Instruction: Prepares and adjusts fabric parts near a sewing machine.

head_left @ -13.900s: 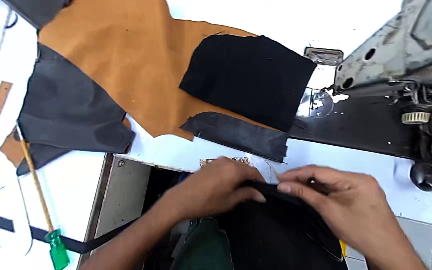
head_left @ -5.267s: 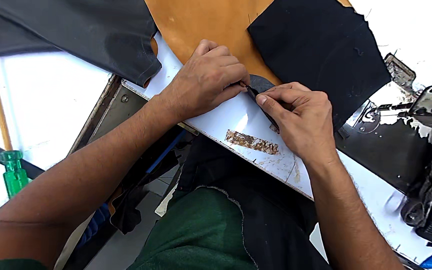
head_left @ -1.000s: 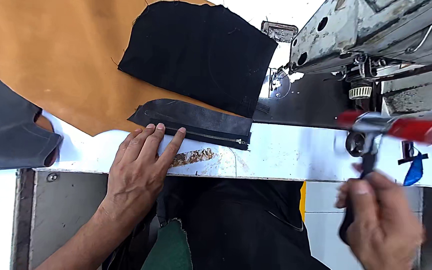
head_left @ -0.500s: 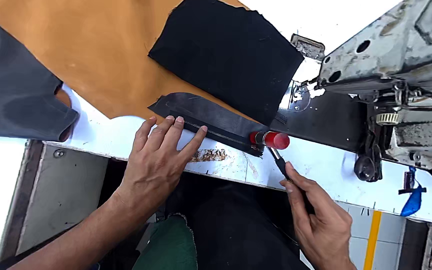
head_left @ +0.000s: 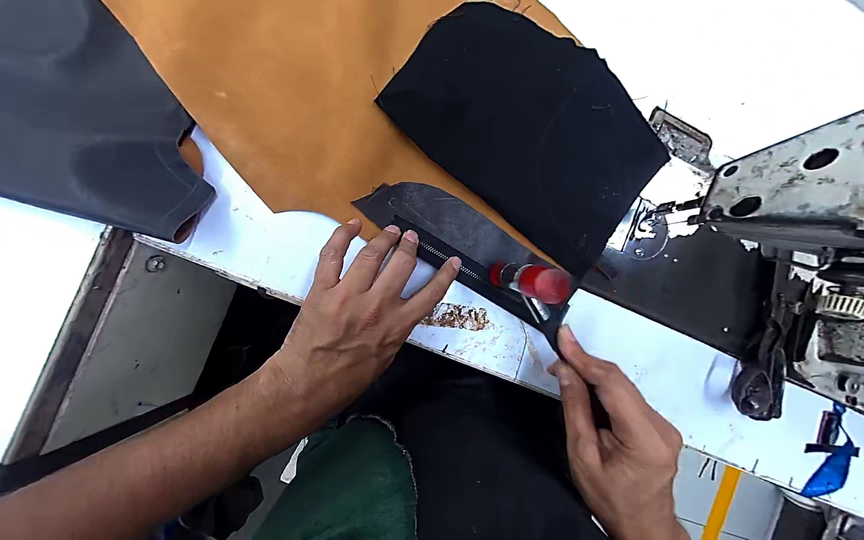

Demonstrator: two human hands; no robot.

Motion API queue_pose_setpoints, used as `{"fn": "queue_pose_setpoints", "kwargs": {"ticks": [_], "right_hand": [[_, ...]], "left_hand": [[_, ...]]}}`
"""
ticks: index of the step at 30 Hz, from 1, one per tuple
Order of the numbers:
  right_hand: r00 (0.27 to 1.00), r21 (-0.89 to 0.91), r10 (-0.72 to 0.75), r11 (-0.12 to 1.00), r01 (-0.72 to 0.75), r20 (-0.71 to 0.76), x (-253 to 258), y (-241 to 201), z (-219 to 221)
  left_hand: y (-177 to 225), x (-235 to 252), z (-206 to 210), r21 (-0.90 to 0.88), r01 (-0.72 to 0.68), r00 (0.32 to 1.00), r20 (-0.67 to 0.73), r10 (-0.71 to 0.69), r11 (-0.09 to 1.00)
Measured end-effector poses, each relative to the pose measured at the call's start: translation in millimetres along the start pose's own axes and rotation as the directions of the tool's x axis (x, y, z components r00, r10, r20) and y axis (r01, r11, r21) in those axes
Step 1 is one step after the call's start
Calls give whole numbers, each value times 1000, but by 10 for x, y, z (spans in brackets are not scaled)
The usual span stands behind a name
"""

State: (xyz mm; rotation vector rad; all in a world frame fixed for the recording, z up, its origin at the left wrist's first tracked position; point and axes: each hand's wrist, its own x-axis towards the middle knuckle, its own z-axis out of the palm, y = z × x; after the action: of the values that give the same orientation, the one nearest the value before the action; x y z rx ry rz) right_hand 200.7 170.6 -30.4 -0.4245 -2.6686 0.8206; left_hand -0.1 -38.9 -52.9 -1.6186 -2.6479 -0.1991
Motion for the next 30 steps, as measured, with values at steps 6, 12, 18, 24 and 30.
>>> {"fn": "queue_pose_setpoints", "kwargs": {"ticks": [6,12,18,24,30], "right_hand": [[999,-15,-22,1000,22,29,111,-75,67],[998,-32,-50,998,51,48,230,-156,117],[995,-40,-77,996,80,60,370,-223,164],[992,-45,-97,994,100,80,476,-290,210],[989,-73,-116,990,123,89,606,-372,286]], "left_hand": [[4,-18,-2,-17,-8,1000,4,8,1000],[-1,-30,-9,-25,-17,1000,-1,17,1000],[-2,-40,-15,-37,-33,999,-3,33,999],[1,-29,-6,-33,-37,999,-11,36,999],[-4,-20,11,-20,-30,999,-29,29,999]]}}
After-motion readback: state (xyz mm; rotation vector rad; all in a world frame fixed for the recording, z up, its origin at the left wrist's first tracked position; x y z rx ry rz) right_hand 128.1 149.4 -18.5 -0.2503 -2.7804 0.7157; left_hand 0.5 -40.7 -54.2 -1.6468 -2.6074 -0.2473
